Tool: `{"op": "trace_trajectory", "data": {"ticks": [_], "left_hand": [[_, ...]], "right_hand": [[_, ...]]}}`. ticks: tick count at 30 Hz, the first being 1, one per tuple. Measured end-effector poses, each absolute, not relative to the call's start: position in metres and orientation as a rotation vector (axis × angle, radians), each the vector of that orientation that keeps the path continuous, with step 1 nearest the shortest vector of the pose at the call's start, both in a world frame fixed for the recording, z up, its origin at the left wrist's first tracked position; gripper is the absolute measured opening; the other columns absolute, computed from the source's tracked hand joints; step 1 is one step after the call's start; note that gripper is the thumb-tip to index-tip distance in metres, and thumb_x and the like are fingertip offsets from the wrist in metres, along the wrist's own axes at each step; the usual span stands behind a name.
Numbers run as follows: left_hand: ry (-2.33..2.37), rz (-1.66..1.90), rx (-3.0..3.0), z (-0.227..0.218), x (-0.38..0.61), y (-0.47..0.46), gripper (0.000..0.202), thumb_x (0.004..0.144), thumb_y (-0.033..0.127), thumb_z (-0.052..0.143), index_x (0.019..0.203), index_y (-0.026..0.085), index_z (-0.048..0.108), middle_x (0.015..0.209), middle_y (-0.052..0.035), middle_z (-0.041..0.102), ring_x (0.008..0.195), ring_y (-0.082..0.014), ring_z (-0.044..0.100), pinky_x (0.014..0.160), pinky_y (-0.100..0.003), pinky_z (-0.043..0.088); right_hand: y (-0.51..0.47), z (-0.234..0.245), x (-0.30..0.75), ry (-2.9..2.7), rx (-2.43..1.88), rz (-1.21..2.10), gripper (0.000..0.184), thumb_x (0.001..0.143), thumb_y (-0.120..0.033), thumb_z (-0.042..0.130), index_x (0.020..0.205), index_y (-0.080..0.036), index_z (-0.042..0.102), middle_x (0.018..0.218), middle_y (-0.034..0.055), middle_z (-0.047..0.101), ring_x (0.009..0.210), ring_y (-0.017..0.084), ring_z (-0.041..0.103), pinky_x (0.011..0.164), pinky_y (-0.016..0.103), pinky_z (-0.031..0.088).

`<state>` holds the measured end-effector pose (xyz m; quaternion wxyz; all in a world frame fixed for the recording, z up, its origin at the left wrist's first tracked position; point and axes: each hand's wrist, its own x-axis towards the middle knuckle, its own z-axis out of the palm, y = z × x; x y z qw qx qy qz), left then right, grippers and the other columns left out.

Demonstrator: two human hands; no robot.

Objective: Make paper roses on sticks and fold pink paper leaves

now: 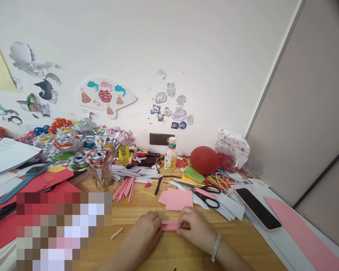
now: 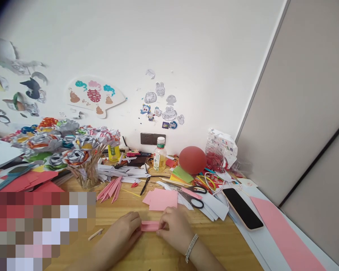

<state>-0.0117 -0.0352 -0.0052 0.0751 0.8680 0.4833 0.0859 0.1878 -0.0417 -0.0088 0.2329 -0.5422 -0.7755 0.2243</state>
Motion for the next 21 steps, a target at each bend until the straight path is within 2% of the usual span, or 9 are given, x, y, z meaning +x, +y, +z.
{"op": "trace_trajectory", "data": {"ticks": [3, 10, 15, 21], "left_hand": [[1.469, 0.293, 2.51, 0.001, -0.01, -0.036, 0.016, 0.085, 0.013, 0.049, 0.079, 0.016, 0.064, 0.089, -0.0066, 0.065, 0.084, -0.0202, 0.059, 0.074, -0.029, 0.043], [1.58, 0.395, 2.343, -0.004, -0.009, -0.033, 0.012, 0.079, 0.015, 0.054, 0.07, 0.017, 0.062, 0.079, -0.0041, 0.062, 0.078, -0.0188, 0.058, 0.069, -0.026, 0.04], [1.665, 0.34, 2.407, -0.005, -0.005, -0.038, 0.014, 0.082, 0.018, 0.05, 0.076, 0.017, 0.063, 0.086, -0.0058, 0.061, 0.083, -0.021, 0.056, 0.073, -0.029, 0.039], [1.535, 0.382, 2.735, -0.009, -0.003, -0.043, 0.016, 0.086, 0.012, 0.051, 0.092, 0.021, 0.063, 0.09, -0.0047, 0.059, 0.085, -0.021, 0.053, 0.074, -0.032, 0.038]], "right_hand": [[-0.04, -0.012, 0.185, -2.027, -1.512, 0.665, 0.013, 0.066, -0.005, 0.068, 0.063, -0.017, 0.065, 0.082, 0.0005, 0.059, 0.081, 0.014, 0.057, 0.071, 0.021, 0.041], [-0.039, -0.018, 0.179, -1.999, -1.646, 0.521, 0.012, 0.073, -0.015, 0.067, 0.062, -0.017, 0.063, 0.079, 0.001, 0.058, 0.08, 0.015, 0.054, 0.07, 0.024, 0.038], [-0.042, -0.011, 0.175, -2.06, -1.738, 0.415, 0.013, 0.077, -0.019, 0.065, 0.065, -0.017, 0.061, 0.082, 0.0019, 0.059, 0.083, 0.017, 0.054, 0.072, 0.026, 0.036], [-0.046, -0.009, 0.172, -2.131, -1.775, 0.32, 0.011, 0.079, -0.02, 0.064, 0.069, -0.017, 0.06, 0.085, 0.004, 0.06, 0.085, 0.02, 0.055, 0.073, 0.028, 0.037]]}}
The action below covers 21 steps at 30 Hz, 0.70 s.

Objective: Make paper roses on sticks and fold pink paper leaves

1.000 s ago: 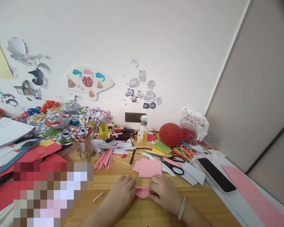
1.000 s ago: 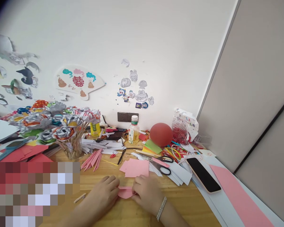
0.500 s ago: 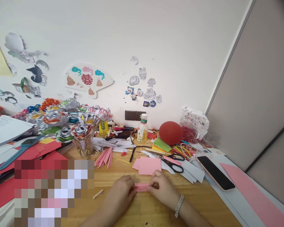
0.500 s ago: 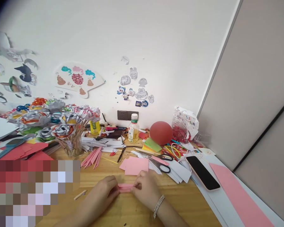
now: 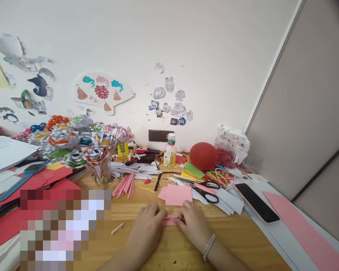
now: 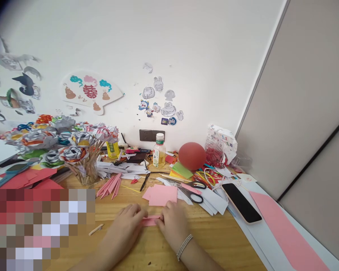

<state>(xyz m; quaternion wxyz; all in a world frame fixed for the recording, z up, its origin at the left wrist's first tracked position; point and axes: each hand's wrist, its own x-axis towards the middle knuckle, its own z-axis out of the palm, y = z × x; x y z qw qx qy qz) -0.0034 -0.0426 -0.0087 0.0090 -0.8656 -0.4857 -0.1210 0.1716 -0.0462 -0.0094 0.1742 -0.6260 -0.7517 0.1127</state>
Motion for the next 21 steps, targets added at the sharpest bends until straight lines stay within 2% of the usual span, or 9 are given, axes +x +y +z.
{"op": "trace_trajectory", "data": {"ticks": [4, 7, 11, 15, 17, 21], "left_hand": [[-1.06, -0.409, -2.733, -0.02, -0.007, -0.042, 0.015, 0.089, 0.021, 0.054, 0.099, 0.025, 0.065, 0.083, -0.0031, 0.058, 0.082, -0.0207, 0.05, 0.075, -0.034, 0.036], [-1.074, -0.411, -2.72, -0.026, -0.01, -0.042, 0.017, 0.088, 0.021, 0.055, 0.101, 0.026, 0.065, 0.082, -0.0033, 0.058, 0.081, -0.0212, 0.05, 0.073, -0.034, 0.035], [-1.169, -0.367, -2.725, -0.025, -0.01, -0.043, 0.019, 0.088, 0.02, 0.054, 0.101, 0.028, 0.065, 0.085, -0.0043, 0.059, 0.083, -0.0227, 0.051, 0.073, -0.035, 0.035], [-1.27, -0.277, -2.746, -0.016, -0.007, -0.046, 0.021, 0.088, 0.018, 0.051, 0.098, 0.027, 0.067, 0.088, -0.0058, 0.061, 0.085, -0.023, 0.053, 0.075, -0.035, 0.038], [-1.339, -0.211, -2.756, -0.01, -0.007, -0.047, 0.024, 0.087, 0.015, 0.05, 0.099, 0.027, 0.067, 0.089, -0.0065, 0.062, 0.087, -0.0241, 0.055, 0.075, -0.036, 0.039], [-1.467, -0.046, -2.782, 0.003, -0.011, -0.048, 0.032, 0.085, 0.011, 0.048, 0.103, 0.03, 0.067, 0.093, -0.0063, 0.066, 0.088, -0.0257, 0.058, 0.076, -0.038, 0.04]], "right_hand": [[-0.045, -0.014, 0.174, -2.137, -1.743, 0.269, 0.009, 0.08, -0.019, 0.064, 0.072, -0.017, 0.059, 0.084, 0.003, 0.059, 0.082, 0.018, 0.054, 0.071, 0.028, 0.037], [-0.045, -0.013, 0.181, -2.266, -1.563, 0.21, 0.005, 0.083, -0.016, 0.06, 0.079, -0.018, 0.062, 0.086, 0.0025, 0.059, 0.082, 0.017, 0.053, 0.07, 0.026, 0.037], [-0.046, -0.007, 0.188, -2.647, -1.229, -0.073, 0.018, 0.089, -0.019, 0.05, 0.083, -0.02, 0.067, 0.081, 0.0033, 0.061, 0.078, 0.018, 0.052, 0.067, 0.028, 0.035], [-0.047, -0.005, 0.193, -2.758, -1.174, -0.188, 0.034, 0.095, -0.023, 0.038, 0.086, -0.02, 0.07, 0.071, 0.0048, 0.066, 0.065, 0.018, 0.055, 0.059, 0.029, 0.033], [-0.047, -0.003, 0.197, -2.759, -1.23, -0.107, 0.032, 0.094, -0.026, 0.039, 0.094, -0.023, 0.071, 0.071, 0.0041, 0.069, 0.062, 0.017, 0.057, 0.056, 0.028, 0.032], [-0.045, 0.002, 0.211, -2.728, -1.362, 0.088, 0.03, 0.088, -0.027, 0.047, 0.107, -0.038, 0.067, 0.074, -0.0016, 0.073, 0.062, 0.016, 0.061, 0.052, 0.025, 0.03]]}}
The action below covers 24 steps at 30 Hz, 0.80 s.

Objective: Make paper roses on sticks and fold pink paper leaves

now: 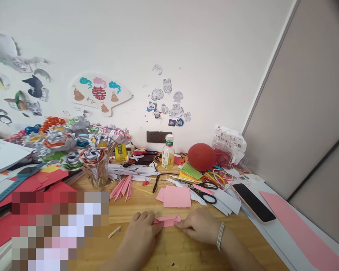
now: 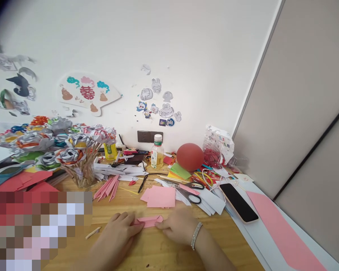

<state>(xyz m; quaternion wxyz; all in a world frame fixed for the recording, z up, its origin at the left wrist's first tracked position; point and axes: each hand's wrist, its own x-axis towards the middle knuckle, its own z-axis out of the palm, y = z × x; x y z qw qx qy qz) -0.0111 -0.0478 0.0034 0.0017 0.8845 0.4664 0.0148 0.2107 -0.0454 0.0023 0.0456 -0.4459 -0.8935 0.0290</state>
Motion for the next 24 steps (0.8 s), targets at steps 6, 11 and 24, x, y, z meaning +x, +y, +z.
{"op": "trace_trajectory", "data": {"ticks": [6, 11, 24], "left_hand": [[1.39, -0.047, 2.767, 0.019, -0.028, -0.048, 0.035, 0.087, 0.015, 0.042, 0.111, 0.03, 0.063, 0.096, -0.0074, 0.067, 0.084, -0.0256, 0.06, 0.075, -0.038, 0.042], [1.207, 0.035, 2.787, 0.03, -0.04, -0.045, 0.023, 0.085, 0.017, 0.046, 0.091, 0.026, 0.067, 0.089, -0.0028, 0.063, 0.076, -0.0182, 0.057, 0.066, -0.027, 0.04], [1.125, 0.444, 3.033, -0.029, -0.02, -0.023, 0.014, 0.082, 0.008, 0.051, 0.078, 0.018, 0.06, 0.076, -0.0025, 0.062, 0.071, -0.0181, 0.056, 0.065, -0.028, 0.043]], "right_hand": [[-0.045, 0.006, 0.222, -2.69, -1.469, 0.265, 0.035, 0.084, -0.023, 0.05, 0.109, -0.044, 0.064, 0.083, -0.0048, 0.074, 0.067, 0.015, 0.063, 0.052, 0.024, 0.03], [-0.044, 0.006, 0.216, -2.676, -1.33, 0.144, 0.025, 0.081, -0.024, 0.056, 0.098, -0.034, 0.071, 0.081, -0.0004, 0.069, 0.079, 0.017, 0.059, 0.065, 0.026, 0.035], [-0.036, -0.022, 0.183, -2.593, -1.232, 0.009, 0.014, 0.089, -0.015, 0.049, 0.086, -0.018, 0.063, 0.089, 0.0041, 0.062, 0.085, 0.018, 0.053, 0.073, 0.028, 0.04]]}}
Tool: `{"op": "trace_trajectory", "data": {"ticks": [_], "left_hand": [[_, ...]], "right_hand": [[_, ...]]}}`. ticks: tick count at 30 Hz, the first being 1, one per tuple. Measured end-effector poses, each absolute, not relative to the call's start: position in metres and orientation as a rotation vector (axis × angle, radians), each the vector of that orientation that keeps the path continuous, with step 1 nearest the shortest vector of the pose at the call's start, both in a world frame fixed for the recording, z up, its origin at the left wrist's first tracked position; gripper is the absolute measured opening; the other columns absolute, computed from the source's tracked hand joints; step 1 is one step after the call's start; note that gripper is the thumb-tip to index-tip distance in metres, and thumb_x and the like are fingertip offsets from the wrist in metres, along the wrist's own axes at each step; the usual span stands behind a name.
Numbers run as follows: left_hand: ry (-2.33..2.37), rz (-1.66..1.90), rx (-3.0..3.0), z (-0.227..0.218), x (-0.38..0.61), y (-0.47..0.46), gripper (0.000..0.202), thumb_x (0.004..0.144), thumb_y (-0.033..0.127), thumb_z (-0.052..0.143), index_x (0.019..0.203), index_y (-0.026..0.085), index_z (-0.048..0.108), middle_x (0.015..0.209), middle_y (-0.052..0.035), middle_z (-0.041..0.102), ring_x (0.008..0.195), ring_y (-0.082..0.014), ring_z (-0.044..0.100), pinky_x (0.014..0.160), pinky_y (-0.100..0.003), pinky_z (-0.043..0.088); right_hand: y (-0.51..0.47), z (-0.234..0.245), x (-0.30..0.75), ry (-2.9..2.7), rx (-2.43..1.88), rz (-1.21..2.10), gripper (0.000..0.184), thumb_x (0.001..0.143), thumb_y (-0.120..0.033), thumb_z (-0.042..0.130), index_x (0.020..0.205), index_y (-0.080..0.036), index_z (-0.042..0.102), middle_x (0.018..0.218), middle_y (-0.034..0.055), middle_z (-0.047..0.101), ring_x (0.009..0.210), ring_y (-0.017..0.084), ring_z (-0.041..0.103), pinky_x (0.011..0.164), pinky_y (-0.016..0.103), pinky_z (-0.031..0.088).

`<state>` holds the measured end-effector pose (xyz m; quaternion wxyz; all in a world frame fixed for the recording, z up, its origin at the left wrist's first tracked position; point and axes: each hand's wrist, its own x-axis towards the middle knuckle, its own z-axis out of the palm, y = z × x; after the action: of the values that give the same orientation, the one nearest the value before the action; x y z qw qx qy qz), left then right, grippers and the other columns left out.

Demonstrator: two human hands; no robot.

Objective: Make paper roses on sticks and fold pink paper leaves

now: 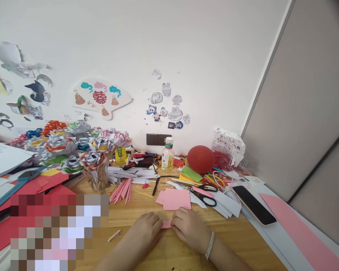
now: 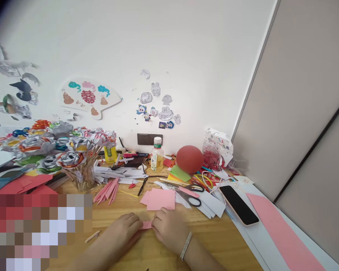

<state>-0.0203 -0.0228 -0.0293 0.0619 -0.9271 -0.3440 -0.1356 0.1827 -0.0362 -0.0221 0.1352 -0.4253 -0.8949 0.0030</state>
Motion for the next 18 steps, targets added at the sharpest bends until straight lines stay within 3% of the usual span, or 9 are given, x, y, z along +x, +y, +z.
{"op": "trace_trajectory", "data": {"ticks": [5, 9, 15, 18], "left_hand": [[-1.367, -0.511, -2.865, -0.017, -0.016, -0.022, 0.021, 0.085, 0.011, 0.046, 0.074, 0.018, 0.061, 0.077, -0.0031, 0.065, 0.072, -0.0173, 0.059, 0.065, -0.026, 0.043], [-1.615, -0.499, -2.875, -0.008, -0.013, -0.022, 0.022, 0.086, 0.013, 0.042, 0.076, 0.018, 0.061, 0.079, -0.0041, 0.067, 0.075, -0.0175, 0.062, 0.067, -0.026, 0.044], [-1.677, -0.275, -2.724, -0.009, -0.005, -0.019, 0.021, 0.088, 0.014, 0.042, 0.084, 0.016, 0.062, 0.083, -0.0067, 0.068, 0.08, -0.0217, 0.063, 0.07, -0.031, 0.045], [-1.536, -0.246, -2.659, -0.018, -0.003, -0.02, 0.019, 0.089, 0.015, 0.045, 0.088, 0.016, 0.064, 0.092, -0.0082, 0.068, 0.085, -0.0241, 0.062, 0.074, -0.035, 0.046]], "right_hand": [[-0.037, -0.02, 0.179, -2.325, -1.376, 0.282, 0.017, 0.087, -0.007, 0.051, 0.084, -0.018, 0.063, 0.088, 0.002, 0.063, 0.087, 0.016, 0.054, 0.078, 0.026, 0.04], [-0.034, -0.023, 0.177, -2.248, -1.423, 0.317, 0.018, 0.087, -0.007, 0.052, 0.092, -0.019, 0.064, 0.092, 0.0013, 0.064, 0.09, 0.015, 0.055, 0.079, 0.024, 0.04], [-0.036, -0.025, 0.173, -2.476, -1.416, -0.025, 0.021, 0.094, -0.028, 0.048, 0.105, -0.031, 0.065, 0.086, 0.0024, 0.059, 0.081, 0.018, 0.052, 0.066, 0.025, 0.037], [-0.041, -0.019, 0.174, -2.532, -1.372, -0.041, 0.024, 0.094, -0.032, 0.047, 0.112, -0.032, 0.062, 0.095, 0.0039, 0.058, 0.087, 0.02, 0.051, 0.071, 0.028, 0.038]]}}
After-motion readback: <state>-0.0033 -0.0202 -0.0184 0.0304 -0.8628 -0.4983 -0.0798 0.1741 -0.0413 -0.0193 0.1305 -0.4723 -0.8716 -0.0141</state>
